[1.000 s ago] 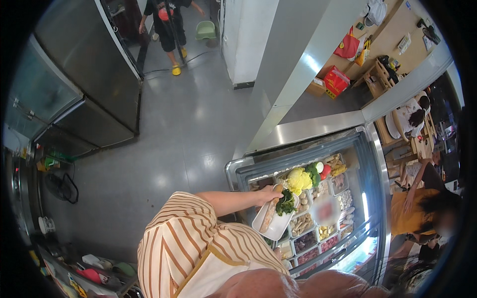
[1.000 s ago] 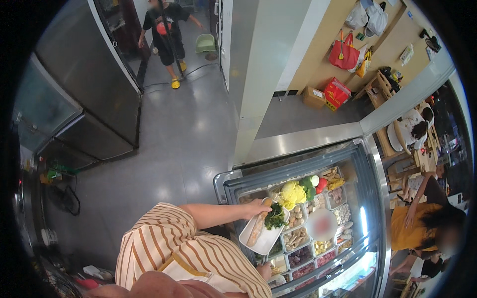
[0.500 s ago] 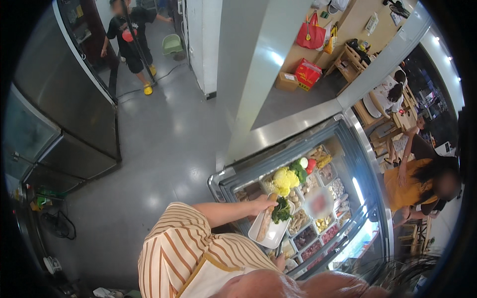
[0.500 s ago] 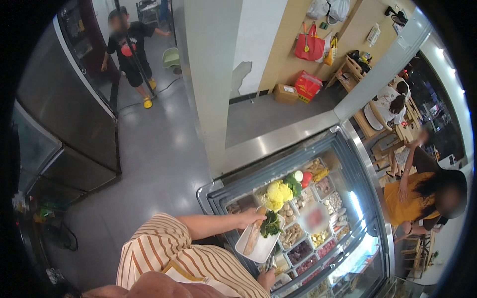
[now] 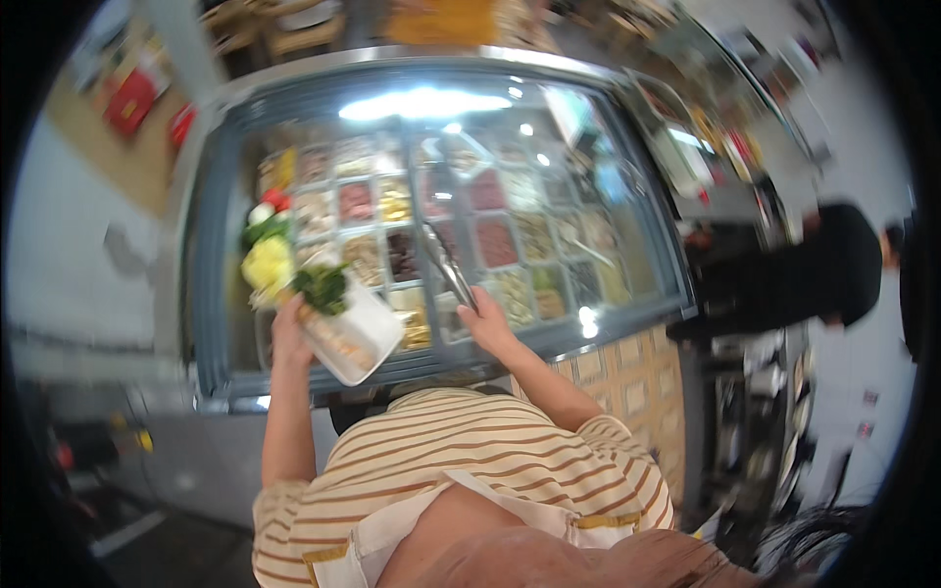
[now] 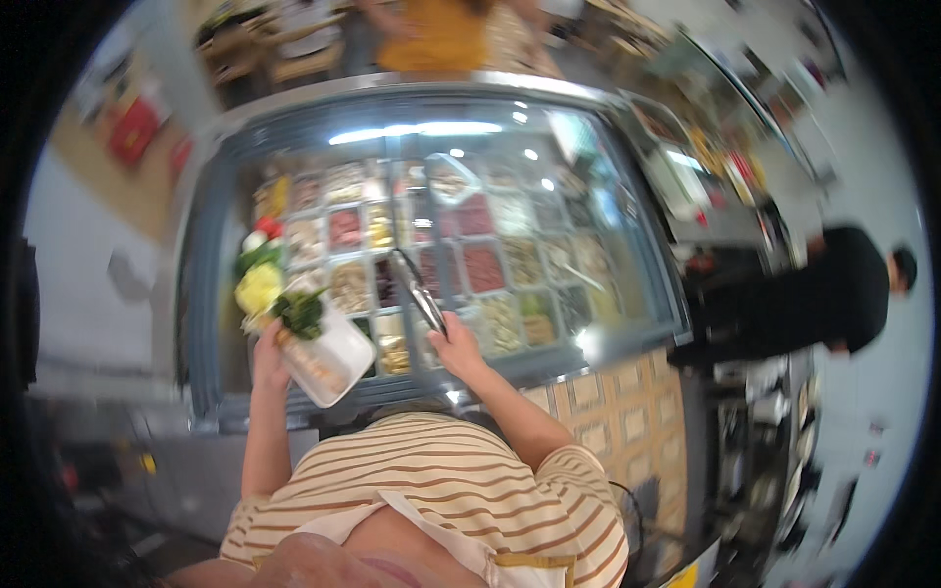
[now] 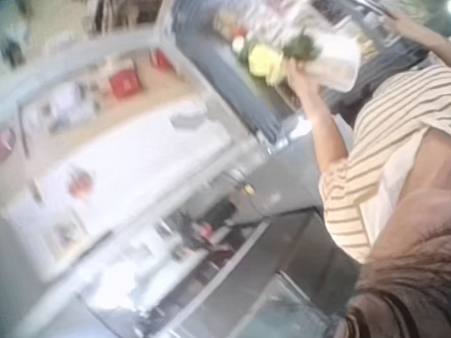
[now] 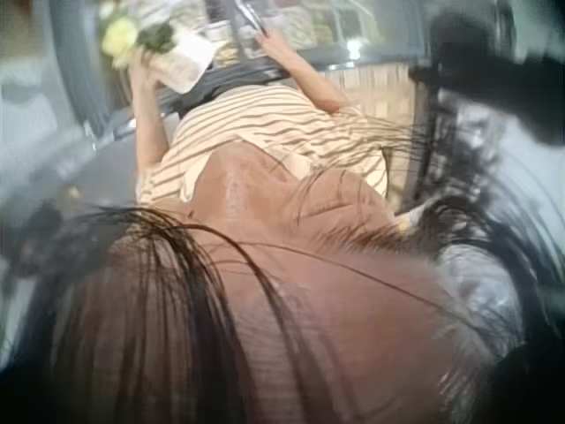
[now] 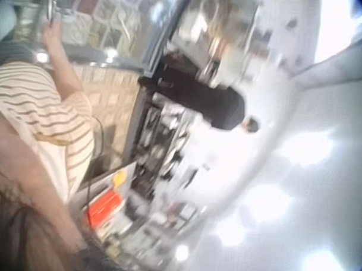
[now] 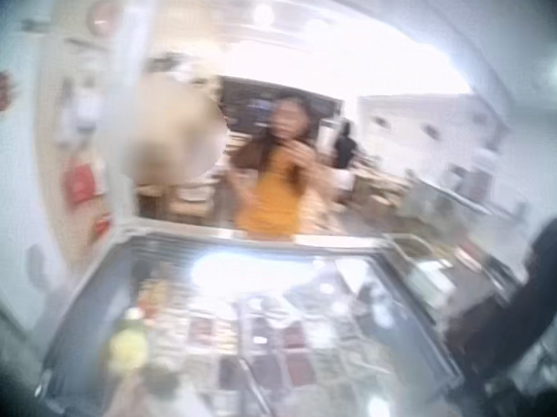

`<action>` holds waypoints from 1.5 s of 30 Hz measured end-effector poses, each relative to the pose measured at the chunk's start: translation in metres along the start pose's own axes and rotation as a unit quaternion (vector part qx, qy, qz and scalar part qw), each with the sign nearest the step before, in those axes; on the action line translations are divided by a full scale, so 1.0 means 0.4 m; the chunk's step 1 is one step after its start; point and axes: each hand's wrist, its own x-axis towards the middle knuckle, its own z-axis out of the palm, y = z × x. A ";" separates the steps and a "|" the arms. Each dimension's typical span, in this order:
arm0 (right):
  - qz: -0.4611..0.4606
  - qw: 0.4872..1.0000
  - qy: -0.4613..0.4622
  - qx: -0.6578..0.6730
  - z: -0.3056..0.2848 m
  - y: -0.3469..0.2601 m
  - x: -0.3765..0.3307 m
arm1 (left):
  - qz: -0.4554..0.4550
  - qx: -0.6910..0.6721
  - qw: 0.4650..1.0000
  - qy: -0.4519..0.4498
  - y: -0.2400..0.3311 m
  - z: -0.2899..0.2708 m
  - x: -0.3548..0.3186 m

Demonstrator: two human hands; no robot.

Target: The person assembles food items on plates using tongs, picking ingredients from a refrigerated display case and arranging them on trays. They also handle plastic bags and bowls, adding condiments and organizing items on the counter.

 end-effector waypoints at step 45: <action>0.087 0.931 0.247 -0.255 -1.078 0.743 0.264 | -0.112 0.045 0.991 -0.054 -0.657 0.762 0.072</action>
